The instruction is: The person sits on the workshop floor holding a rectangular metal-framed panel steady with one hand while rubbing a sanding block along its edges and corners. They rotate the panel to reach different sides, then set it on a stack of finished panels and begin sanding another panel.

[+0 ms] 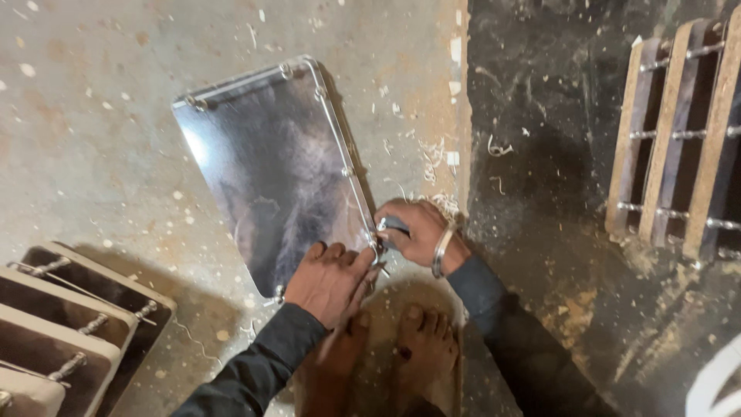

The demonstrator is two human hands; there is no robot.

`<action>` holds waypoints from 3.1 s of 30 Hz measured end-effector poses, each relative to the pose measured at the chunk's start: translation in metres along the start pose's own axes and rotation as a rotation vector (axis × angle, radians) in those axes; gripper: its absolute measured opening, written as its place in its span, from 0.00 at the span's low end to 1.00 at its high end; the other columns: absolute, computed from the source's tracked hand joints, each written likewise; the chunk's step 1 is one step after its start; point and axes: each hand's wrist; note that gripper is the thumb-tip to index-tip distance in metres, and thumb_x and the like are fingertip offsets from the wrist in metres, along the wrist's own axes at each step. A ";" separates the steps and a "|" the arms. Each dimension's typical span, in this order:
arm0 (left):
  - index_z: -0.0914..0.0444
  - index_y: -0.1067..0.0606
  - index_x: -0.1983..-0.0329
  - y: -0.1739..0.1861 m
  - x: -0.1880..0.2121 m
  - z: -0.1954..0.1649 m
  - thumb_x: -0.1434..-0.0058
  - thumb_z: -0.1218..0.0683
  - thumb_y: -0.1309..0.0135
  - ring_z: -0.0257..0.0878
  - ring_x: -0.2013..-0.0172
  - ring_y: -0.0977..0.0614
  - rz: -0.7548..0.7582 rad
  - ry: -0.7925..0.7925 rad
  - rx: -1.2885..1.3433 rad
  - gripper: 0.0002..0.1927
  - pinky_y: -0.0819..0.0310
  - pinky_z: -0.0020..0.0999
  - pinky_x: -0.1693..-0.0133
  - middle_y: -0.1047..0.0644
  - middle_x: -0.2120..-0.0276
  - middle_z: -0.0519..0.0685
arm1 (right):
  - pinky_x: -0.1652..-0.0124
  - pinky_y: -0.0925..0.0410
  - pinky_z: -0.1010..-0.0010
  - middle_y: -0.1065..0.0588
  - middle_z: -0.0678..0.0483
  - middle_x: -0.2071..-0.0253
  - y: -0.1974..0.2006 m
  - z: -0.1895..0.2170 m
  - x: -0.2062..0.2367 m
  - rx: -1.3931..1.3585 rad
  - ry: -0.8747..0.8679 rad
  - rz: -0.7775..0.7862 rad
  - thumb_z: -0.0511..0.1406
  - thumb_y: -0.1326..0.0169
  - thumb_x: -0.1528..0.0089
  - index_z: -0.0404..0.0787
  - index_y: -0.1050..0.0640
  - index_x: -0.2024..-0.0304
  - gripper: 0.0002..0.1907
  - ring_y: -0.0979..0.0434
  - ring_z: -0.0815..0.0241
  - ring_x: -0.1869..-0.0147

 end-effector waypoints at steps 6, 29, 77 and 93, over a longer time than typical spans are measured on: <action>0.61 0.28 0.55 0.000 0.000 0.000 0.37 0.49 0.48 0.48 0.63 0.22 -0.064 -0.008 0.036 0.13 0.34 0.44 0.61 0.21 0.73 0.51 | 0.56 0.27 0.63 0.20 0.47 0.58 -0.005 0.000 0.010 -0.072 0.058 -0.097 0.27 0.43 0.42 0.39 0.22 0.56 0.12 0.17 0.48 0.55; 0.66 0.29 0.51 0.002 0.000 0.000 0.44 0.48 0.48 0.50 0.61 0.22 0.015 0.064 0.077 0.21 0.33 0.46 0.57 0.21 0.70 0.56 | 0.63 0.27 0.58 0.19 0.48 0.66 -0.049 0.018 0.042 0.148 -0.368 -0.353 0.36 0.38 0.44 0.43 0.22 0.59 0.11 0.17 0.44 0.61; 0.60 0.29 0.55 0.008 0.002 -0.001 0.48 0.51 0.45 0.49 0.59 0.23 0.026 0.027 0.106 0.18 0.34 0.46 0.56 0.21 0.66 0.50 | 0.51 0.27 0.61 0.20 0.44 0.52 -0.049 0.028 0.039 0.000 -0.108 -0.477 0.27 0.47 0.37 0.38 0.21 0.49 0.14 0.19 0.43 0.49; 0.64 0.29 0.48 0.006 0.001 -0.001 0.50 0.50 0.45 0.48 0.59 0.23 0.071 0.010 0.023 0.26 0.34 0.45 0.55 0.21 0.67 0.52 | 0.55 0.27 0.71 0.19 0.52 0.60 -0.041 0.007 0.029 -0.244 -0.183 -0.300 0.26 0.38 0.43 0.38 0.20 0.54 0.14 0.18 0.60 0.56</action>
Point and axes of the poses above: each hand's wrist, its own x-axis away from the middle knuckle, its own y-axis out of the back of the hand, z = x × y
